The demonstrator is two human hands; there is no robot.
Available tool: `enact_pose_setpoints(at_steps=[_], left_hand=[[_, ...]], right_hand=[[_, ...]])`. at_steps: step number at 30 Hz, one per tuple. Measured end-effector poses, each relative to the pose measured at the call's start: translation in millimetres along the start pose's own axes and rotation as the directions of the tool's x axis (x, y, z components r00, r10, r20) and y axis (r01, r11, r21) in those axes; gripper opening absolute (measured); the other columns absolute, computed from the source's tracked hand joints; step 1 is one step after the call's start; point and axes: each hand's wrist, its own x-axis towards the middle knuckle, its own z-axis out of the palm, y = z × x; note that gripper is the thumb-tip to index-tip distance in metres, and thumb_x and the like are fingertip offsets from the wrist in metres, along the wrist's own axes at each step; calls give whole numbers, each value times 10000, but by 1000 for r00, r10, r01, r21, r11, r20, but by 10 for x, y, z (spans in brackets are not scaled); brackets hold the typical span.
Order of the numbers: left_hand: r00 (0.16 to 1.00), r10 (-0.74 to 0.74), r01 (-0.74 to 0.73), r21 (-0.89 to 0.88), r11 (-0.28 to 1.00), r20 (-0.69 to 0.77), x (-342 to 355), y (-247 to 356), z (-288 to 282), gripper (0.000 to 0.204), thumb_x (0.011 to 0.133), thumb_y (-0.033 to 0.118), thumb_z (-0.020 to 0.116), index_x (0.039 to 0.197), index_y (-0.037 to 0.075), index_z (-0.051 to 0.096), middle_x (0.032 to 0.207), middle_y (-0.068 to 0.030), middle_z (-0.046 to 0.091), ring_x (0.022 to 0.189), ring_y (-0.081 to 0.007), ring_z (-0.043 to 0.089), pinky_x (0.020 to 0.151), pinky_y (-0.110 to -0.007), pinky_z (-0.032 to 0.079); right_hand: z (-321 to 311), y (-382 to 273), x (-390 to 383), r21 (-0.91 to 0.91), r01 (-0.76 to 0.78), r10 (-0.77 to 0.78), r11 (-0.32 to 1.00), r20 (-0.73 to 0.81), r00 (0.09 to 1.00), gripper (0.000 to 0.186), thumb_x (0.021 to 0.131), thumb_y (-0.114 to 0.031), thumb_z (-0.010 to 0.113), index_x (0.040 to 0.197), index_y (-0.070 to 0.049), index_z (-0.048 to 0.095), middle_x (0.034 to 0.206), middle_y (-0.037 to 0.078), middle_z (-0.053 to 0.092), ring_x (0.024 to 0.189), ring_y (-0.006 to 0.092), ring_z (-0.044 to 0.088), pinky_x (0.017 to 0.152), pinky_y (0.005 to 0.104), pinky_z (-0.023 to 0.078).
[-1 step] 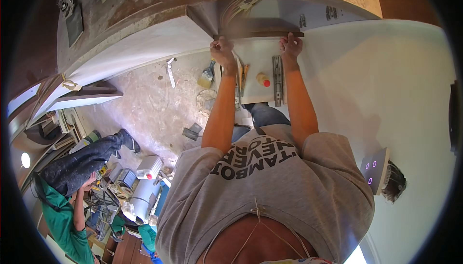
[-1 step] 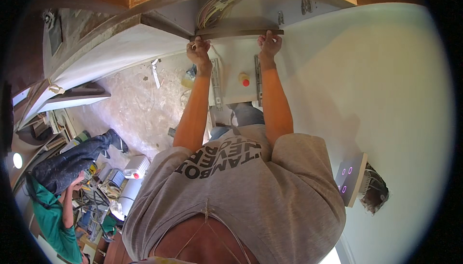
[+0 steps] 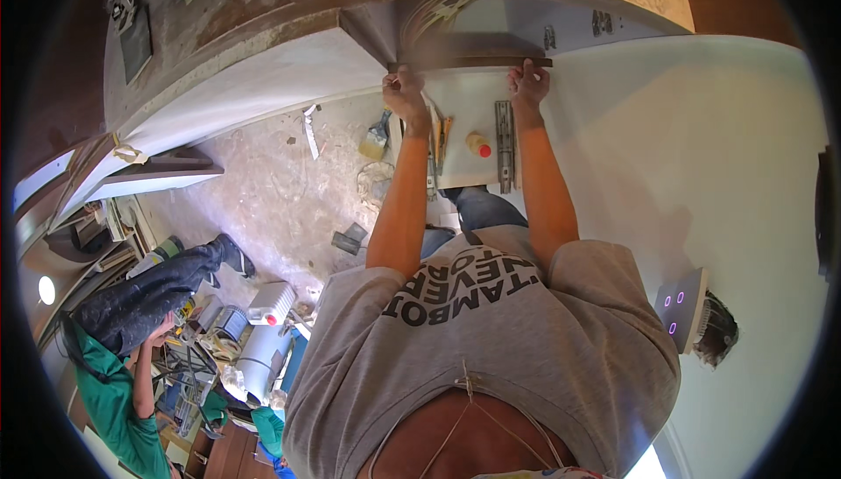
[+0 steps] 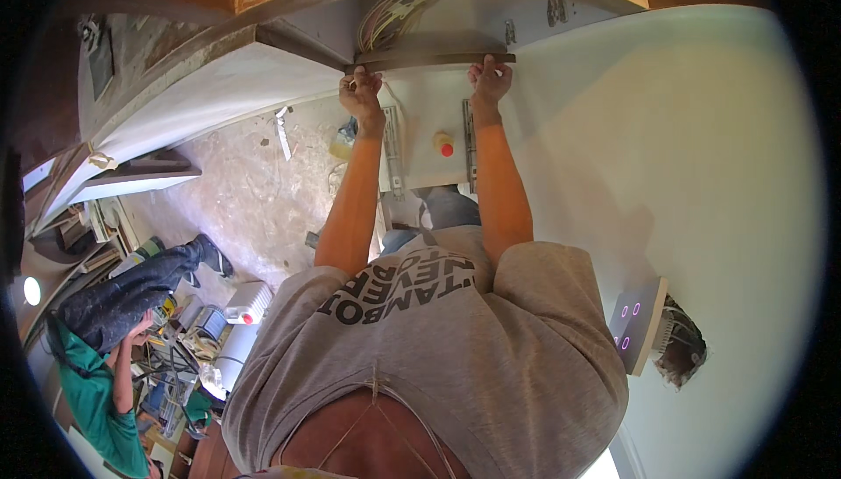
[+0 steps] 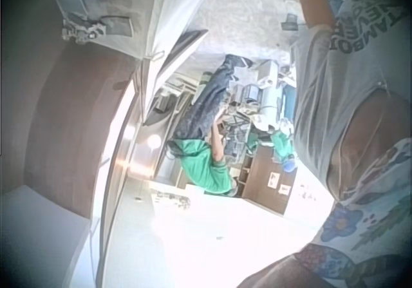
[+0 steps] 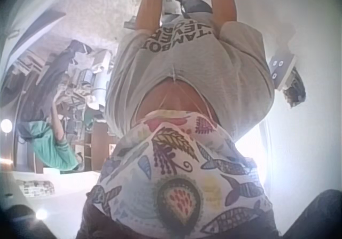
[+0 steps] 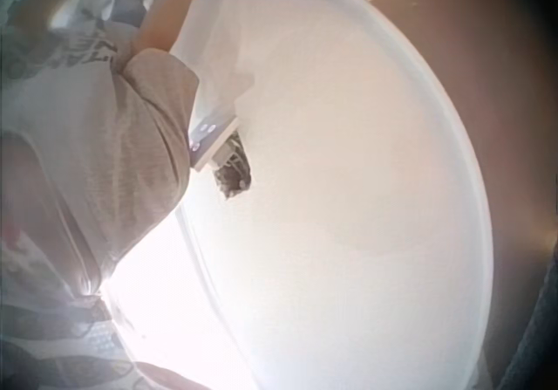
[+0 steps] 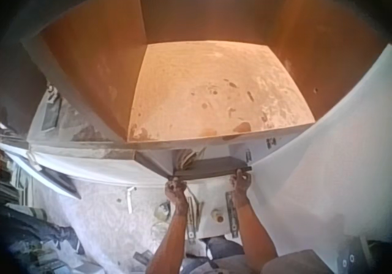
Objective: The person measures and cuts a thin wooden trim strip using shears, then fits it into a cabinet opening. They repeat this process for multiple sections, occasionally applying a liquid from a bottle to the trim before placement.
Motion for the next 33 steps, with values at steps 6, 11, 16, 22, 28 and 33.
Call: enact_pose_setpoints(at_steps=[6, 11, 16, 22, 28, 33], left_hand=[[994, -31, 53, -206, 977, 109, -41, 93, -61, 171, 882, 131, 630, 876, 85, 465, 838, -108, 640, 665, -214, 639, 597, -304, 535], [983, -111, 125, -91, 988, 147, -89, 214, -33, 183, 888, 148, 626, 878, 68, 462, 842, -106, 641, 699, -215, 648, 640, -315, 552], [971, -172, 178, -27, 984, 166, -52, 301, -67, 223, 888, 198, 646, 866, 62, 471, 765, -96, 638, 688, -189, 649, 639, -296, 549], [954, -212, 218, -4, 976, 214, -55, 345, -108, 197, 900, 180, 628, 863, 62, 474, 791, -94, 636, 712, -185, 651, 650, -290, 545], [954, -194, 202, -13, 979, 230, -152, 402, -135, 173, 888, 156, 633, 858, 76, 482, 779, -91, 641, 725, -196, 656, 676, -300, 557], [952, -151, 169, -47, 984, 264, -144, 432, -123, 176, 903, 145, 611, 841, 71, 463, 771, -86, 631, 708, -189, 651, 653, -290, 551]], right_hand=[[-136, 112, 133, -74, 101, -96, 992, 72, 993, 289, 866, -119, 656, 936, -109, 376, 658, 93, 526, 509, 174, 526, 379, 274, 389], [-156, 213, 325, -103, 122, -126, 987, -28, 992, 271, 860, -78, 645, 877, -89, 375, 621, 101, 515, 442, 164, 476, 359, 290, 337], [-98, 202, 274, -85, 157, -162, 984, -46, 986, 277, 851, -45, 639, 854, -90, 365, 595, 106, 510, 422, 160, 457, 354, 296, 320], [-58, 0, 164, -94, 77, -78, 993, -2, 997, 289, 839, -25, 649, 839, -89, 367, 607, 110, 528, 429, 167, 476, 360, 306, 368], [-57, -66, 109, 6, -91, 91, 996, -61, 994, 270, 835, -39, 667, 892, -74, 405, 641, 107, 543, 449, 166, 496, 387, 305, 425], [-114, -32, 192, -158, 50, -49, 986, 11, 999, 265, 834, -30, 666, 925, -56, 418, 655, 105, 542, 465, 181, 520, 386, 311, 405]])
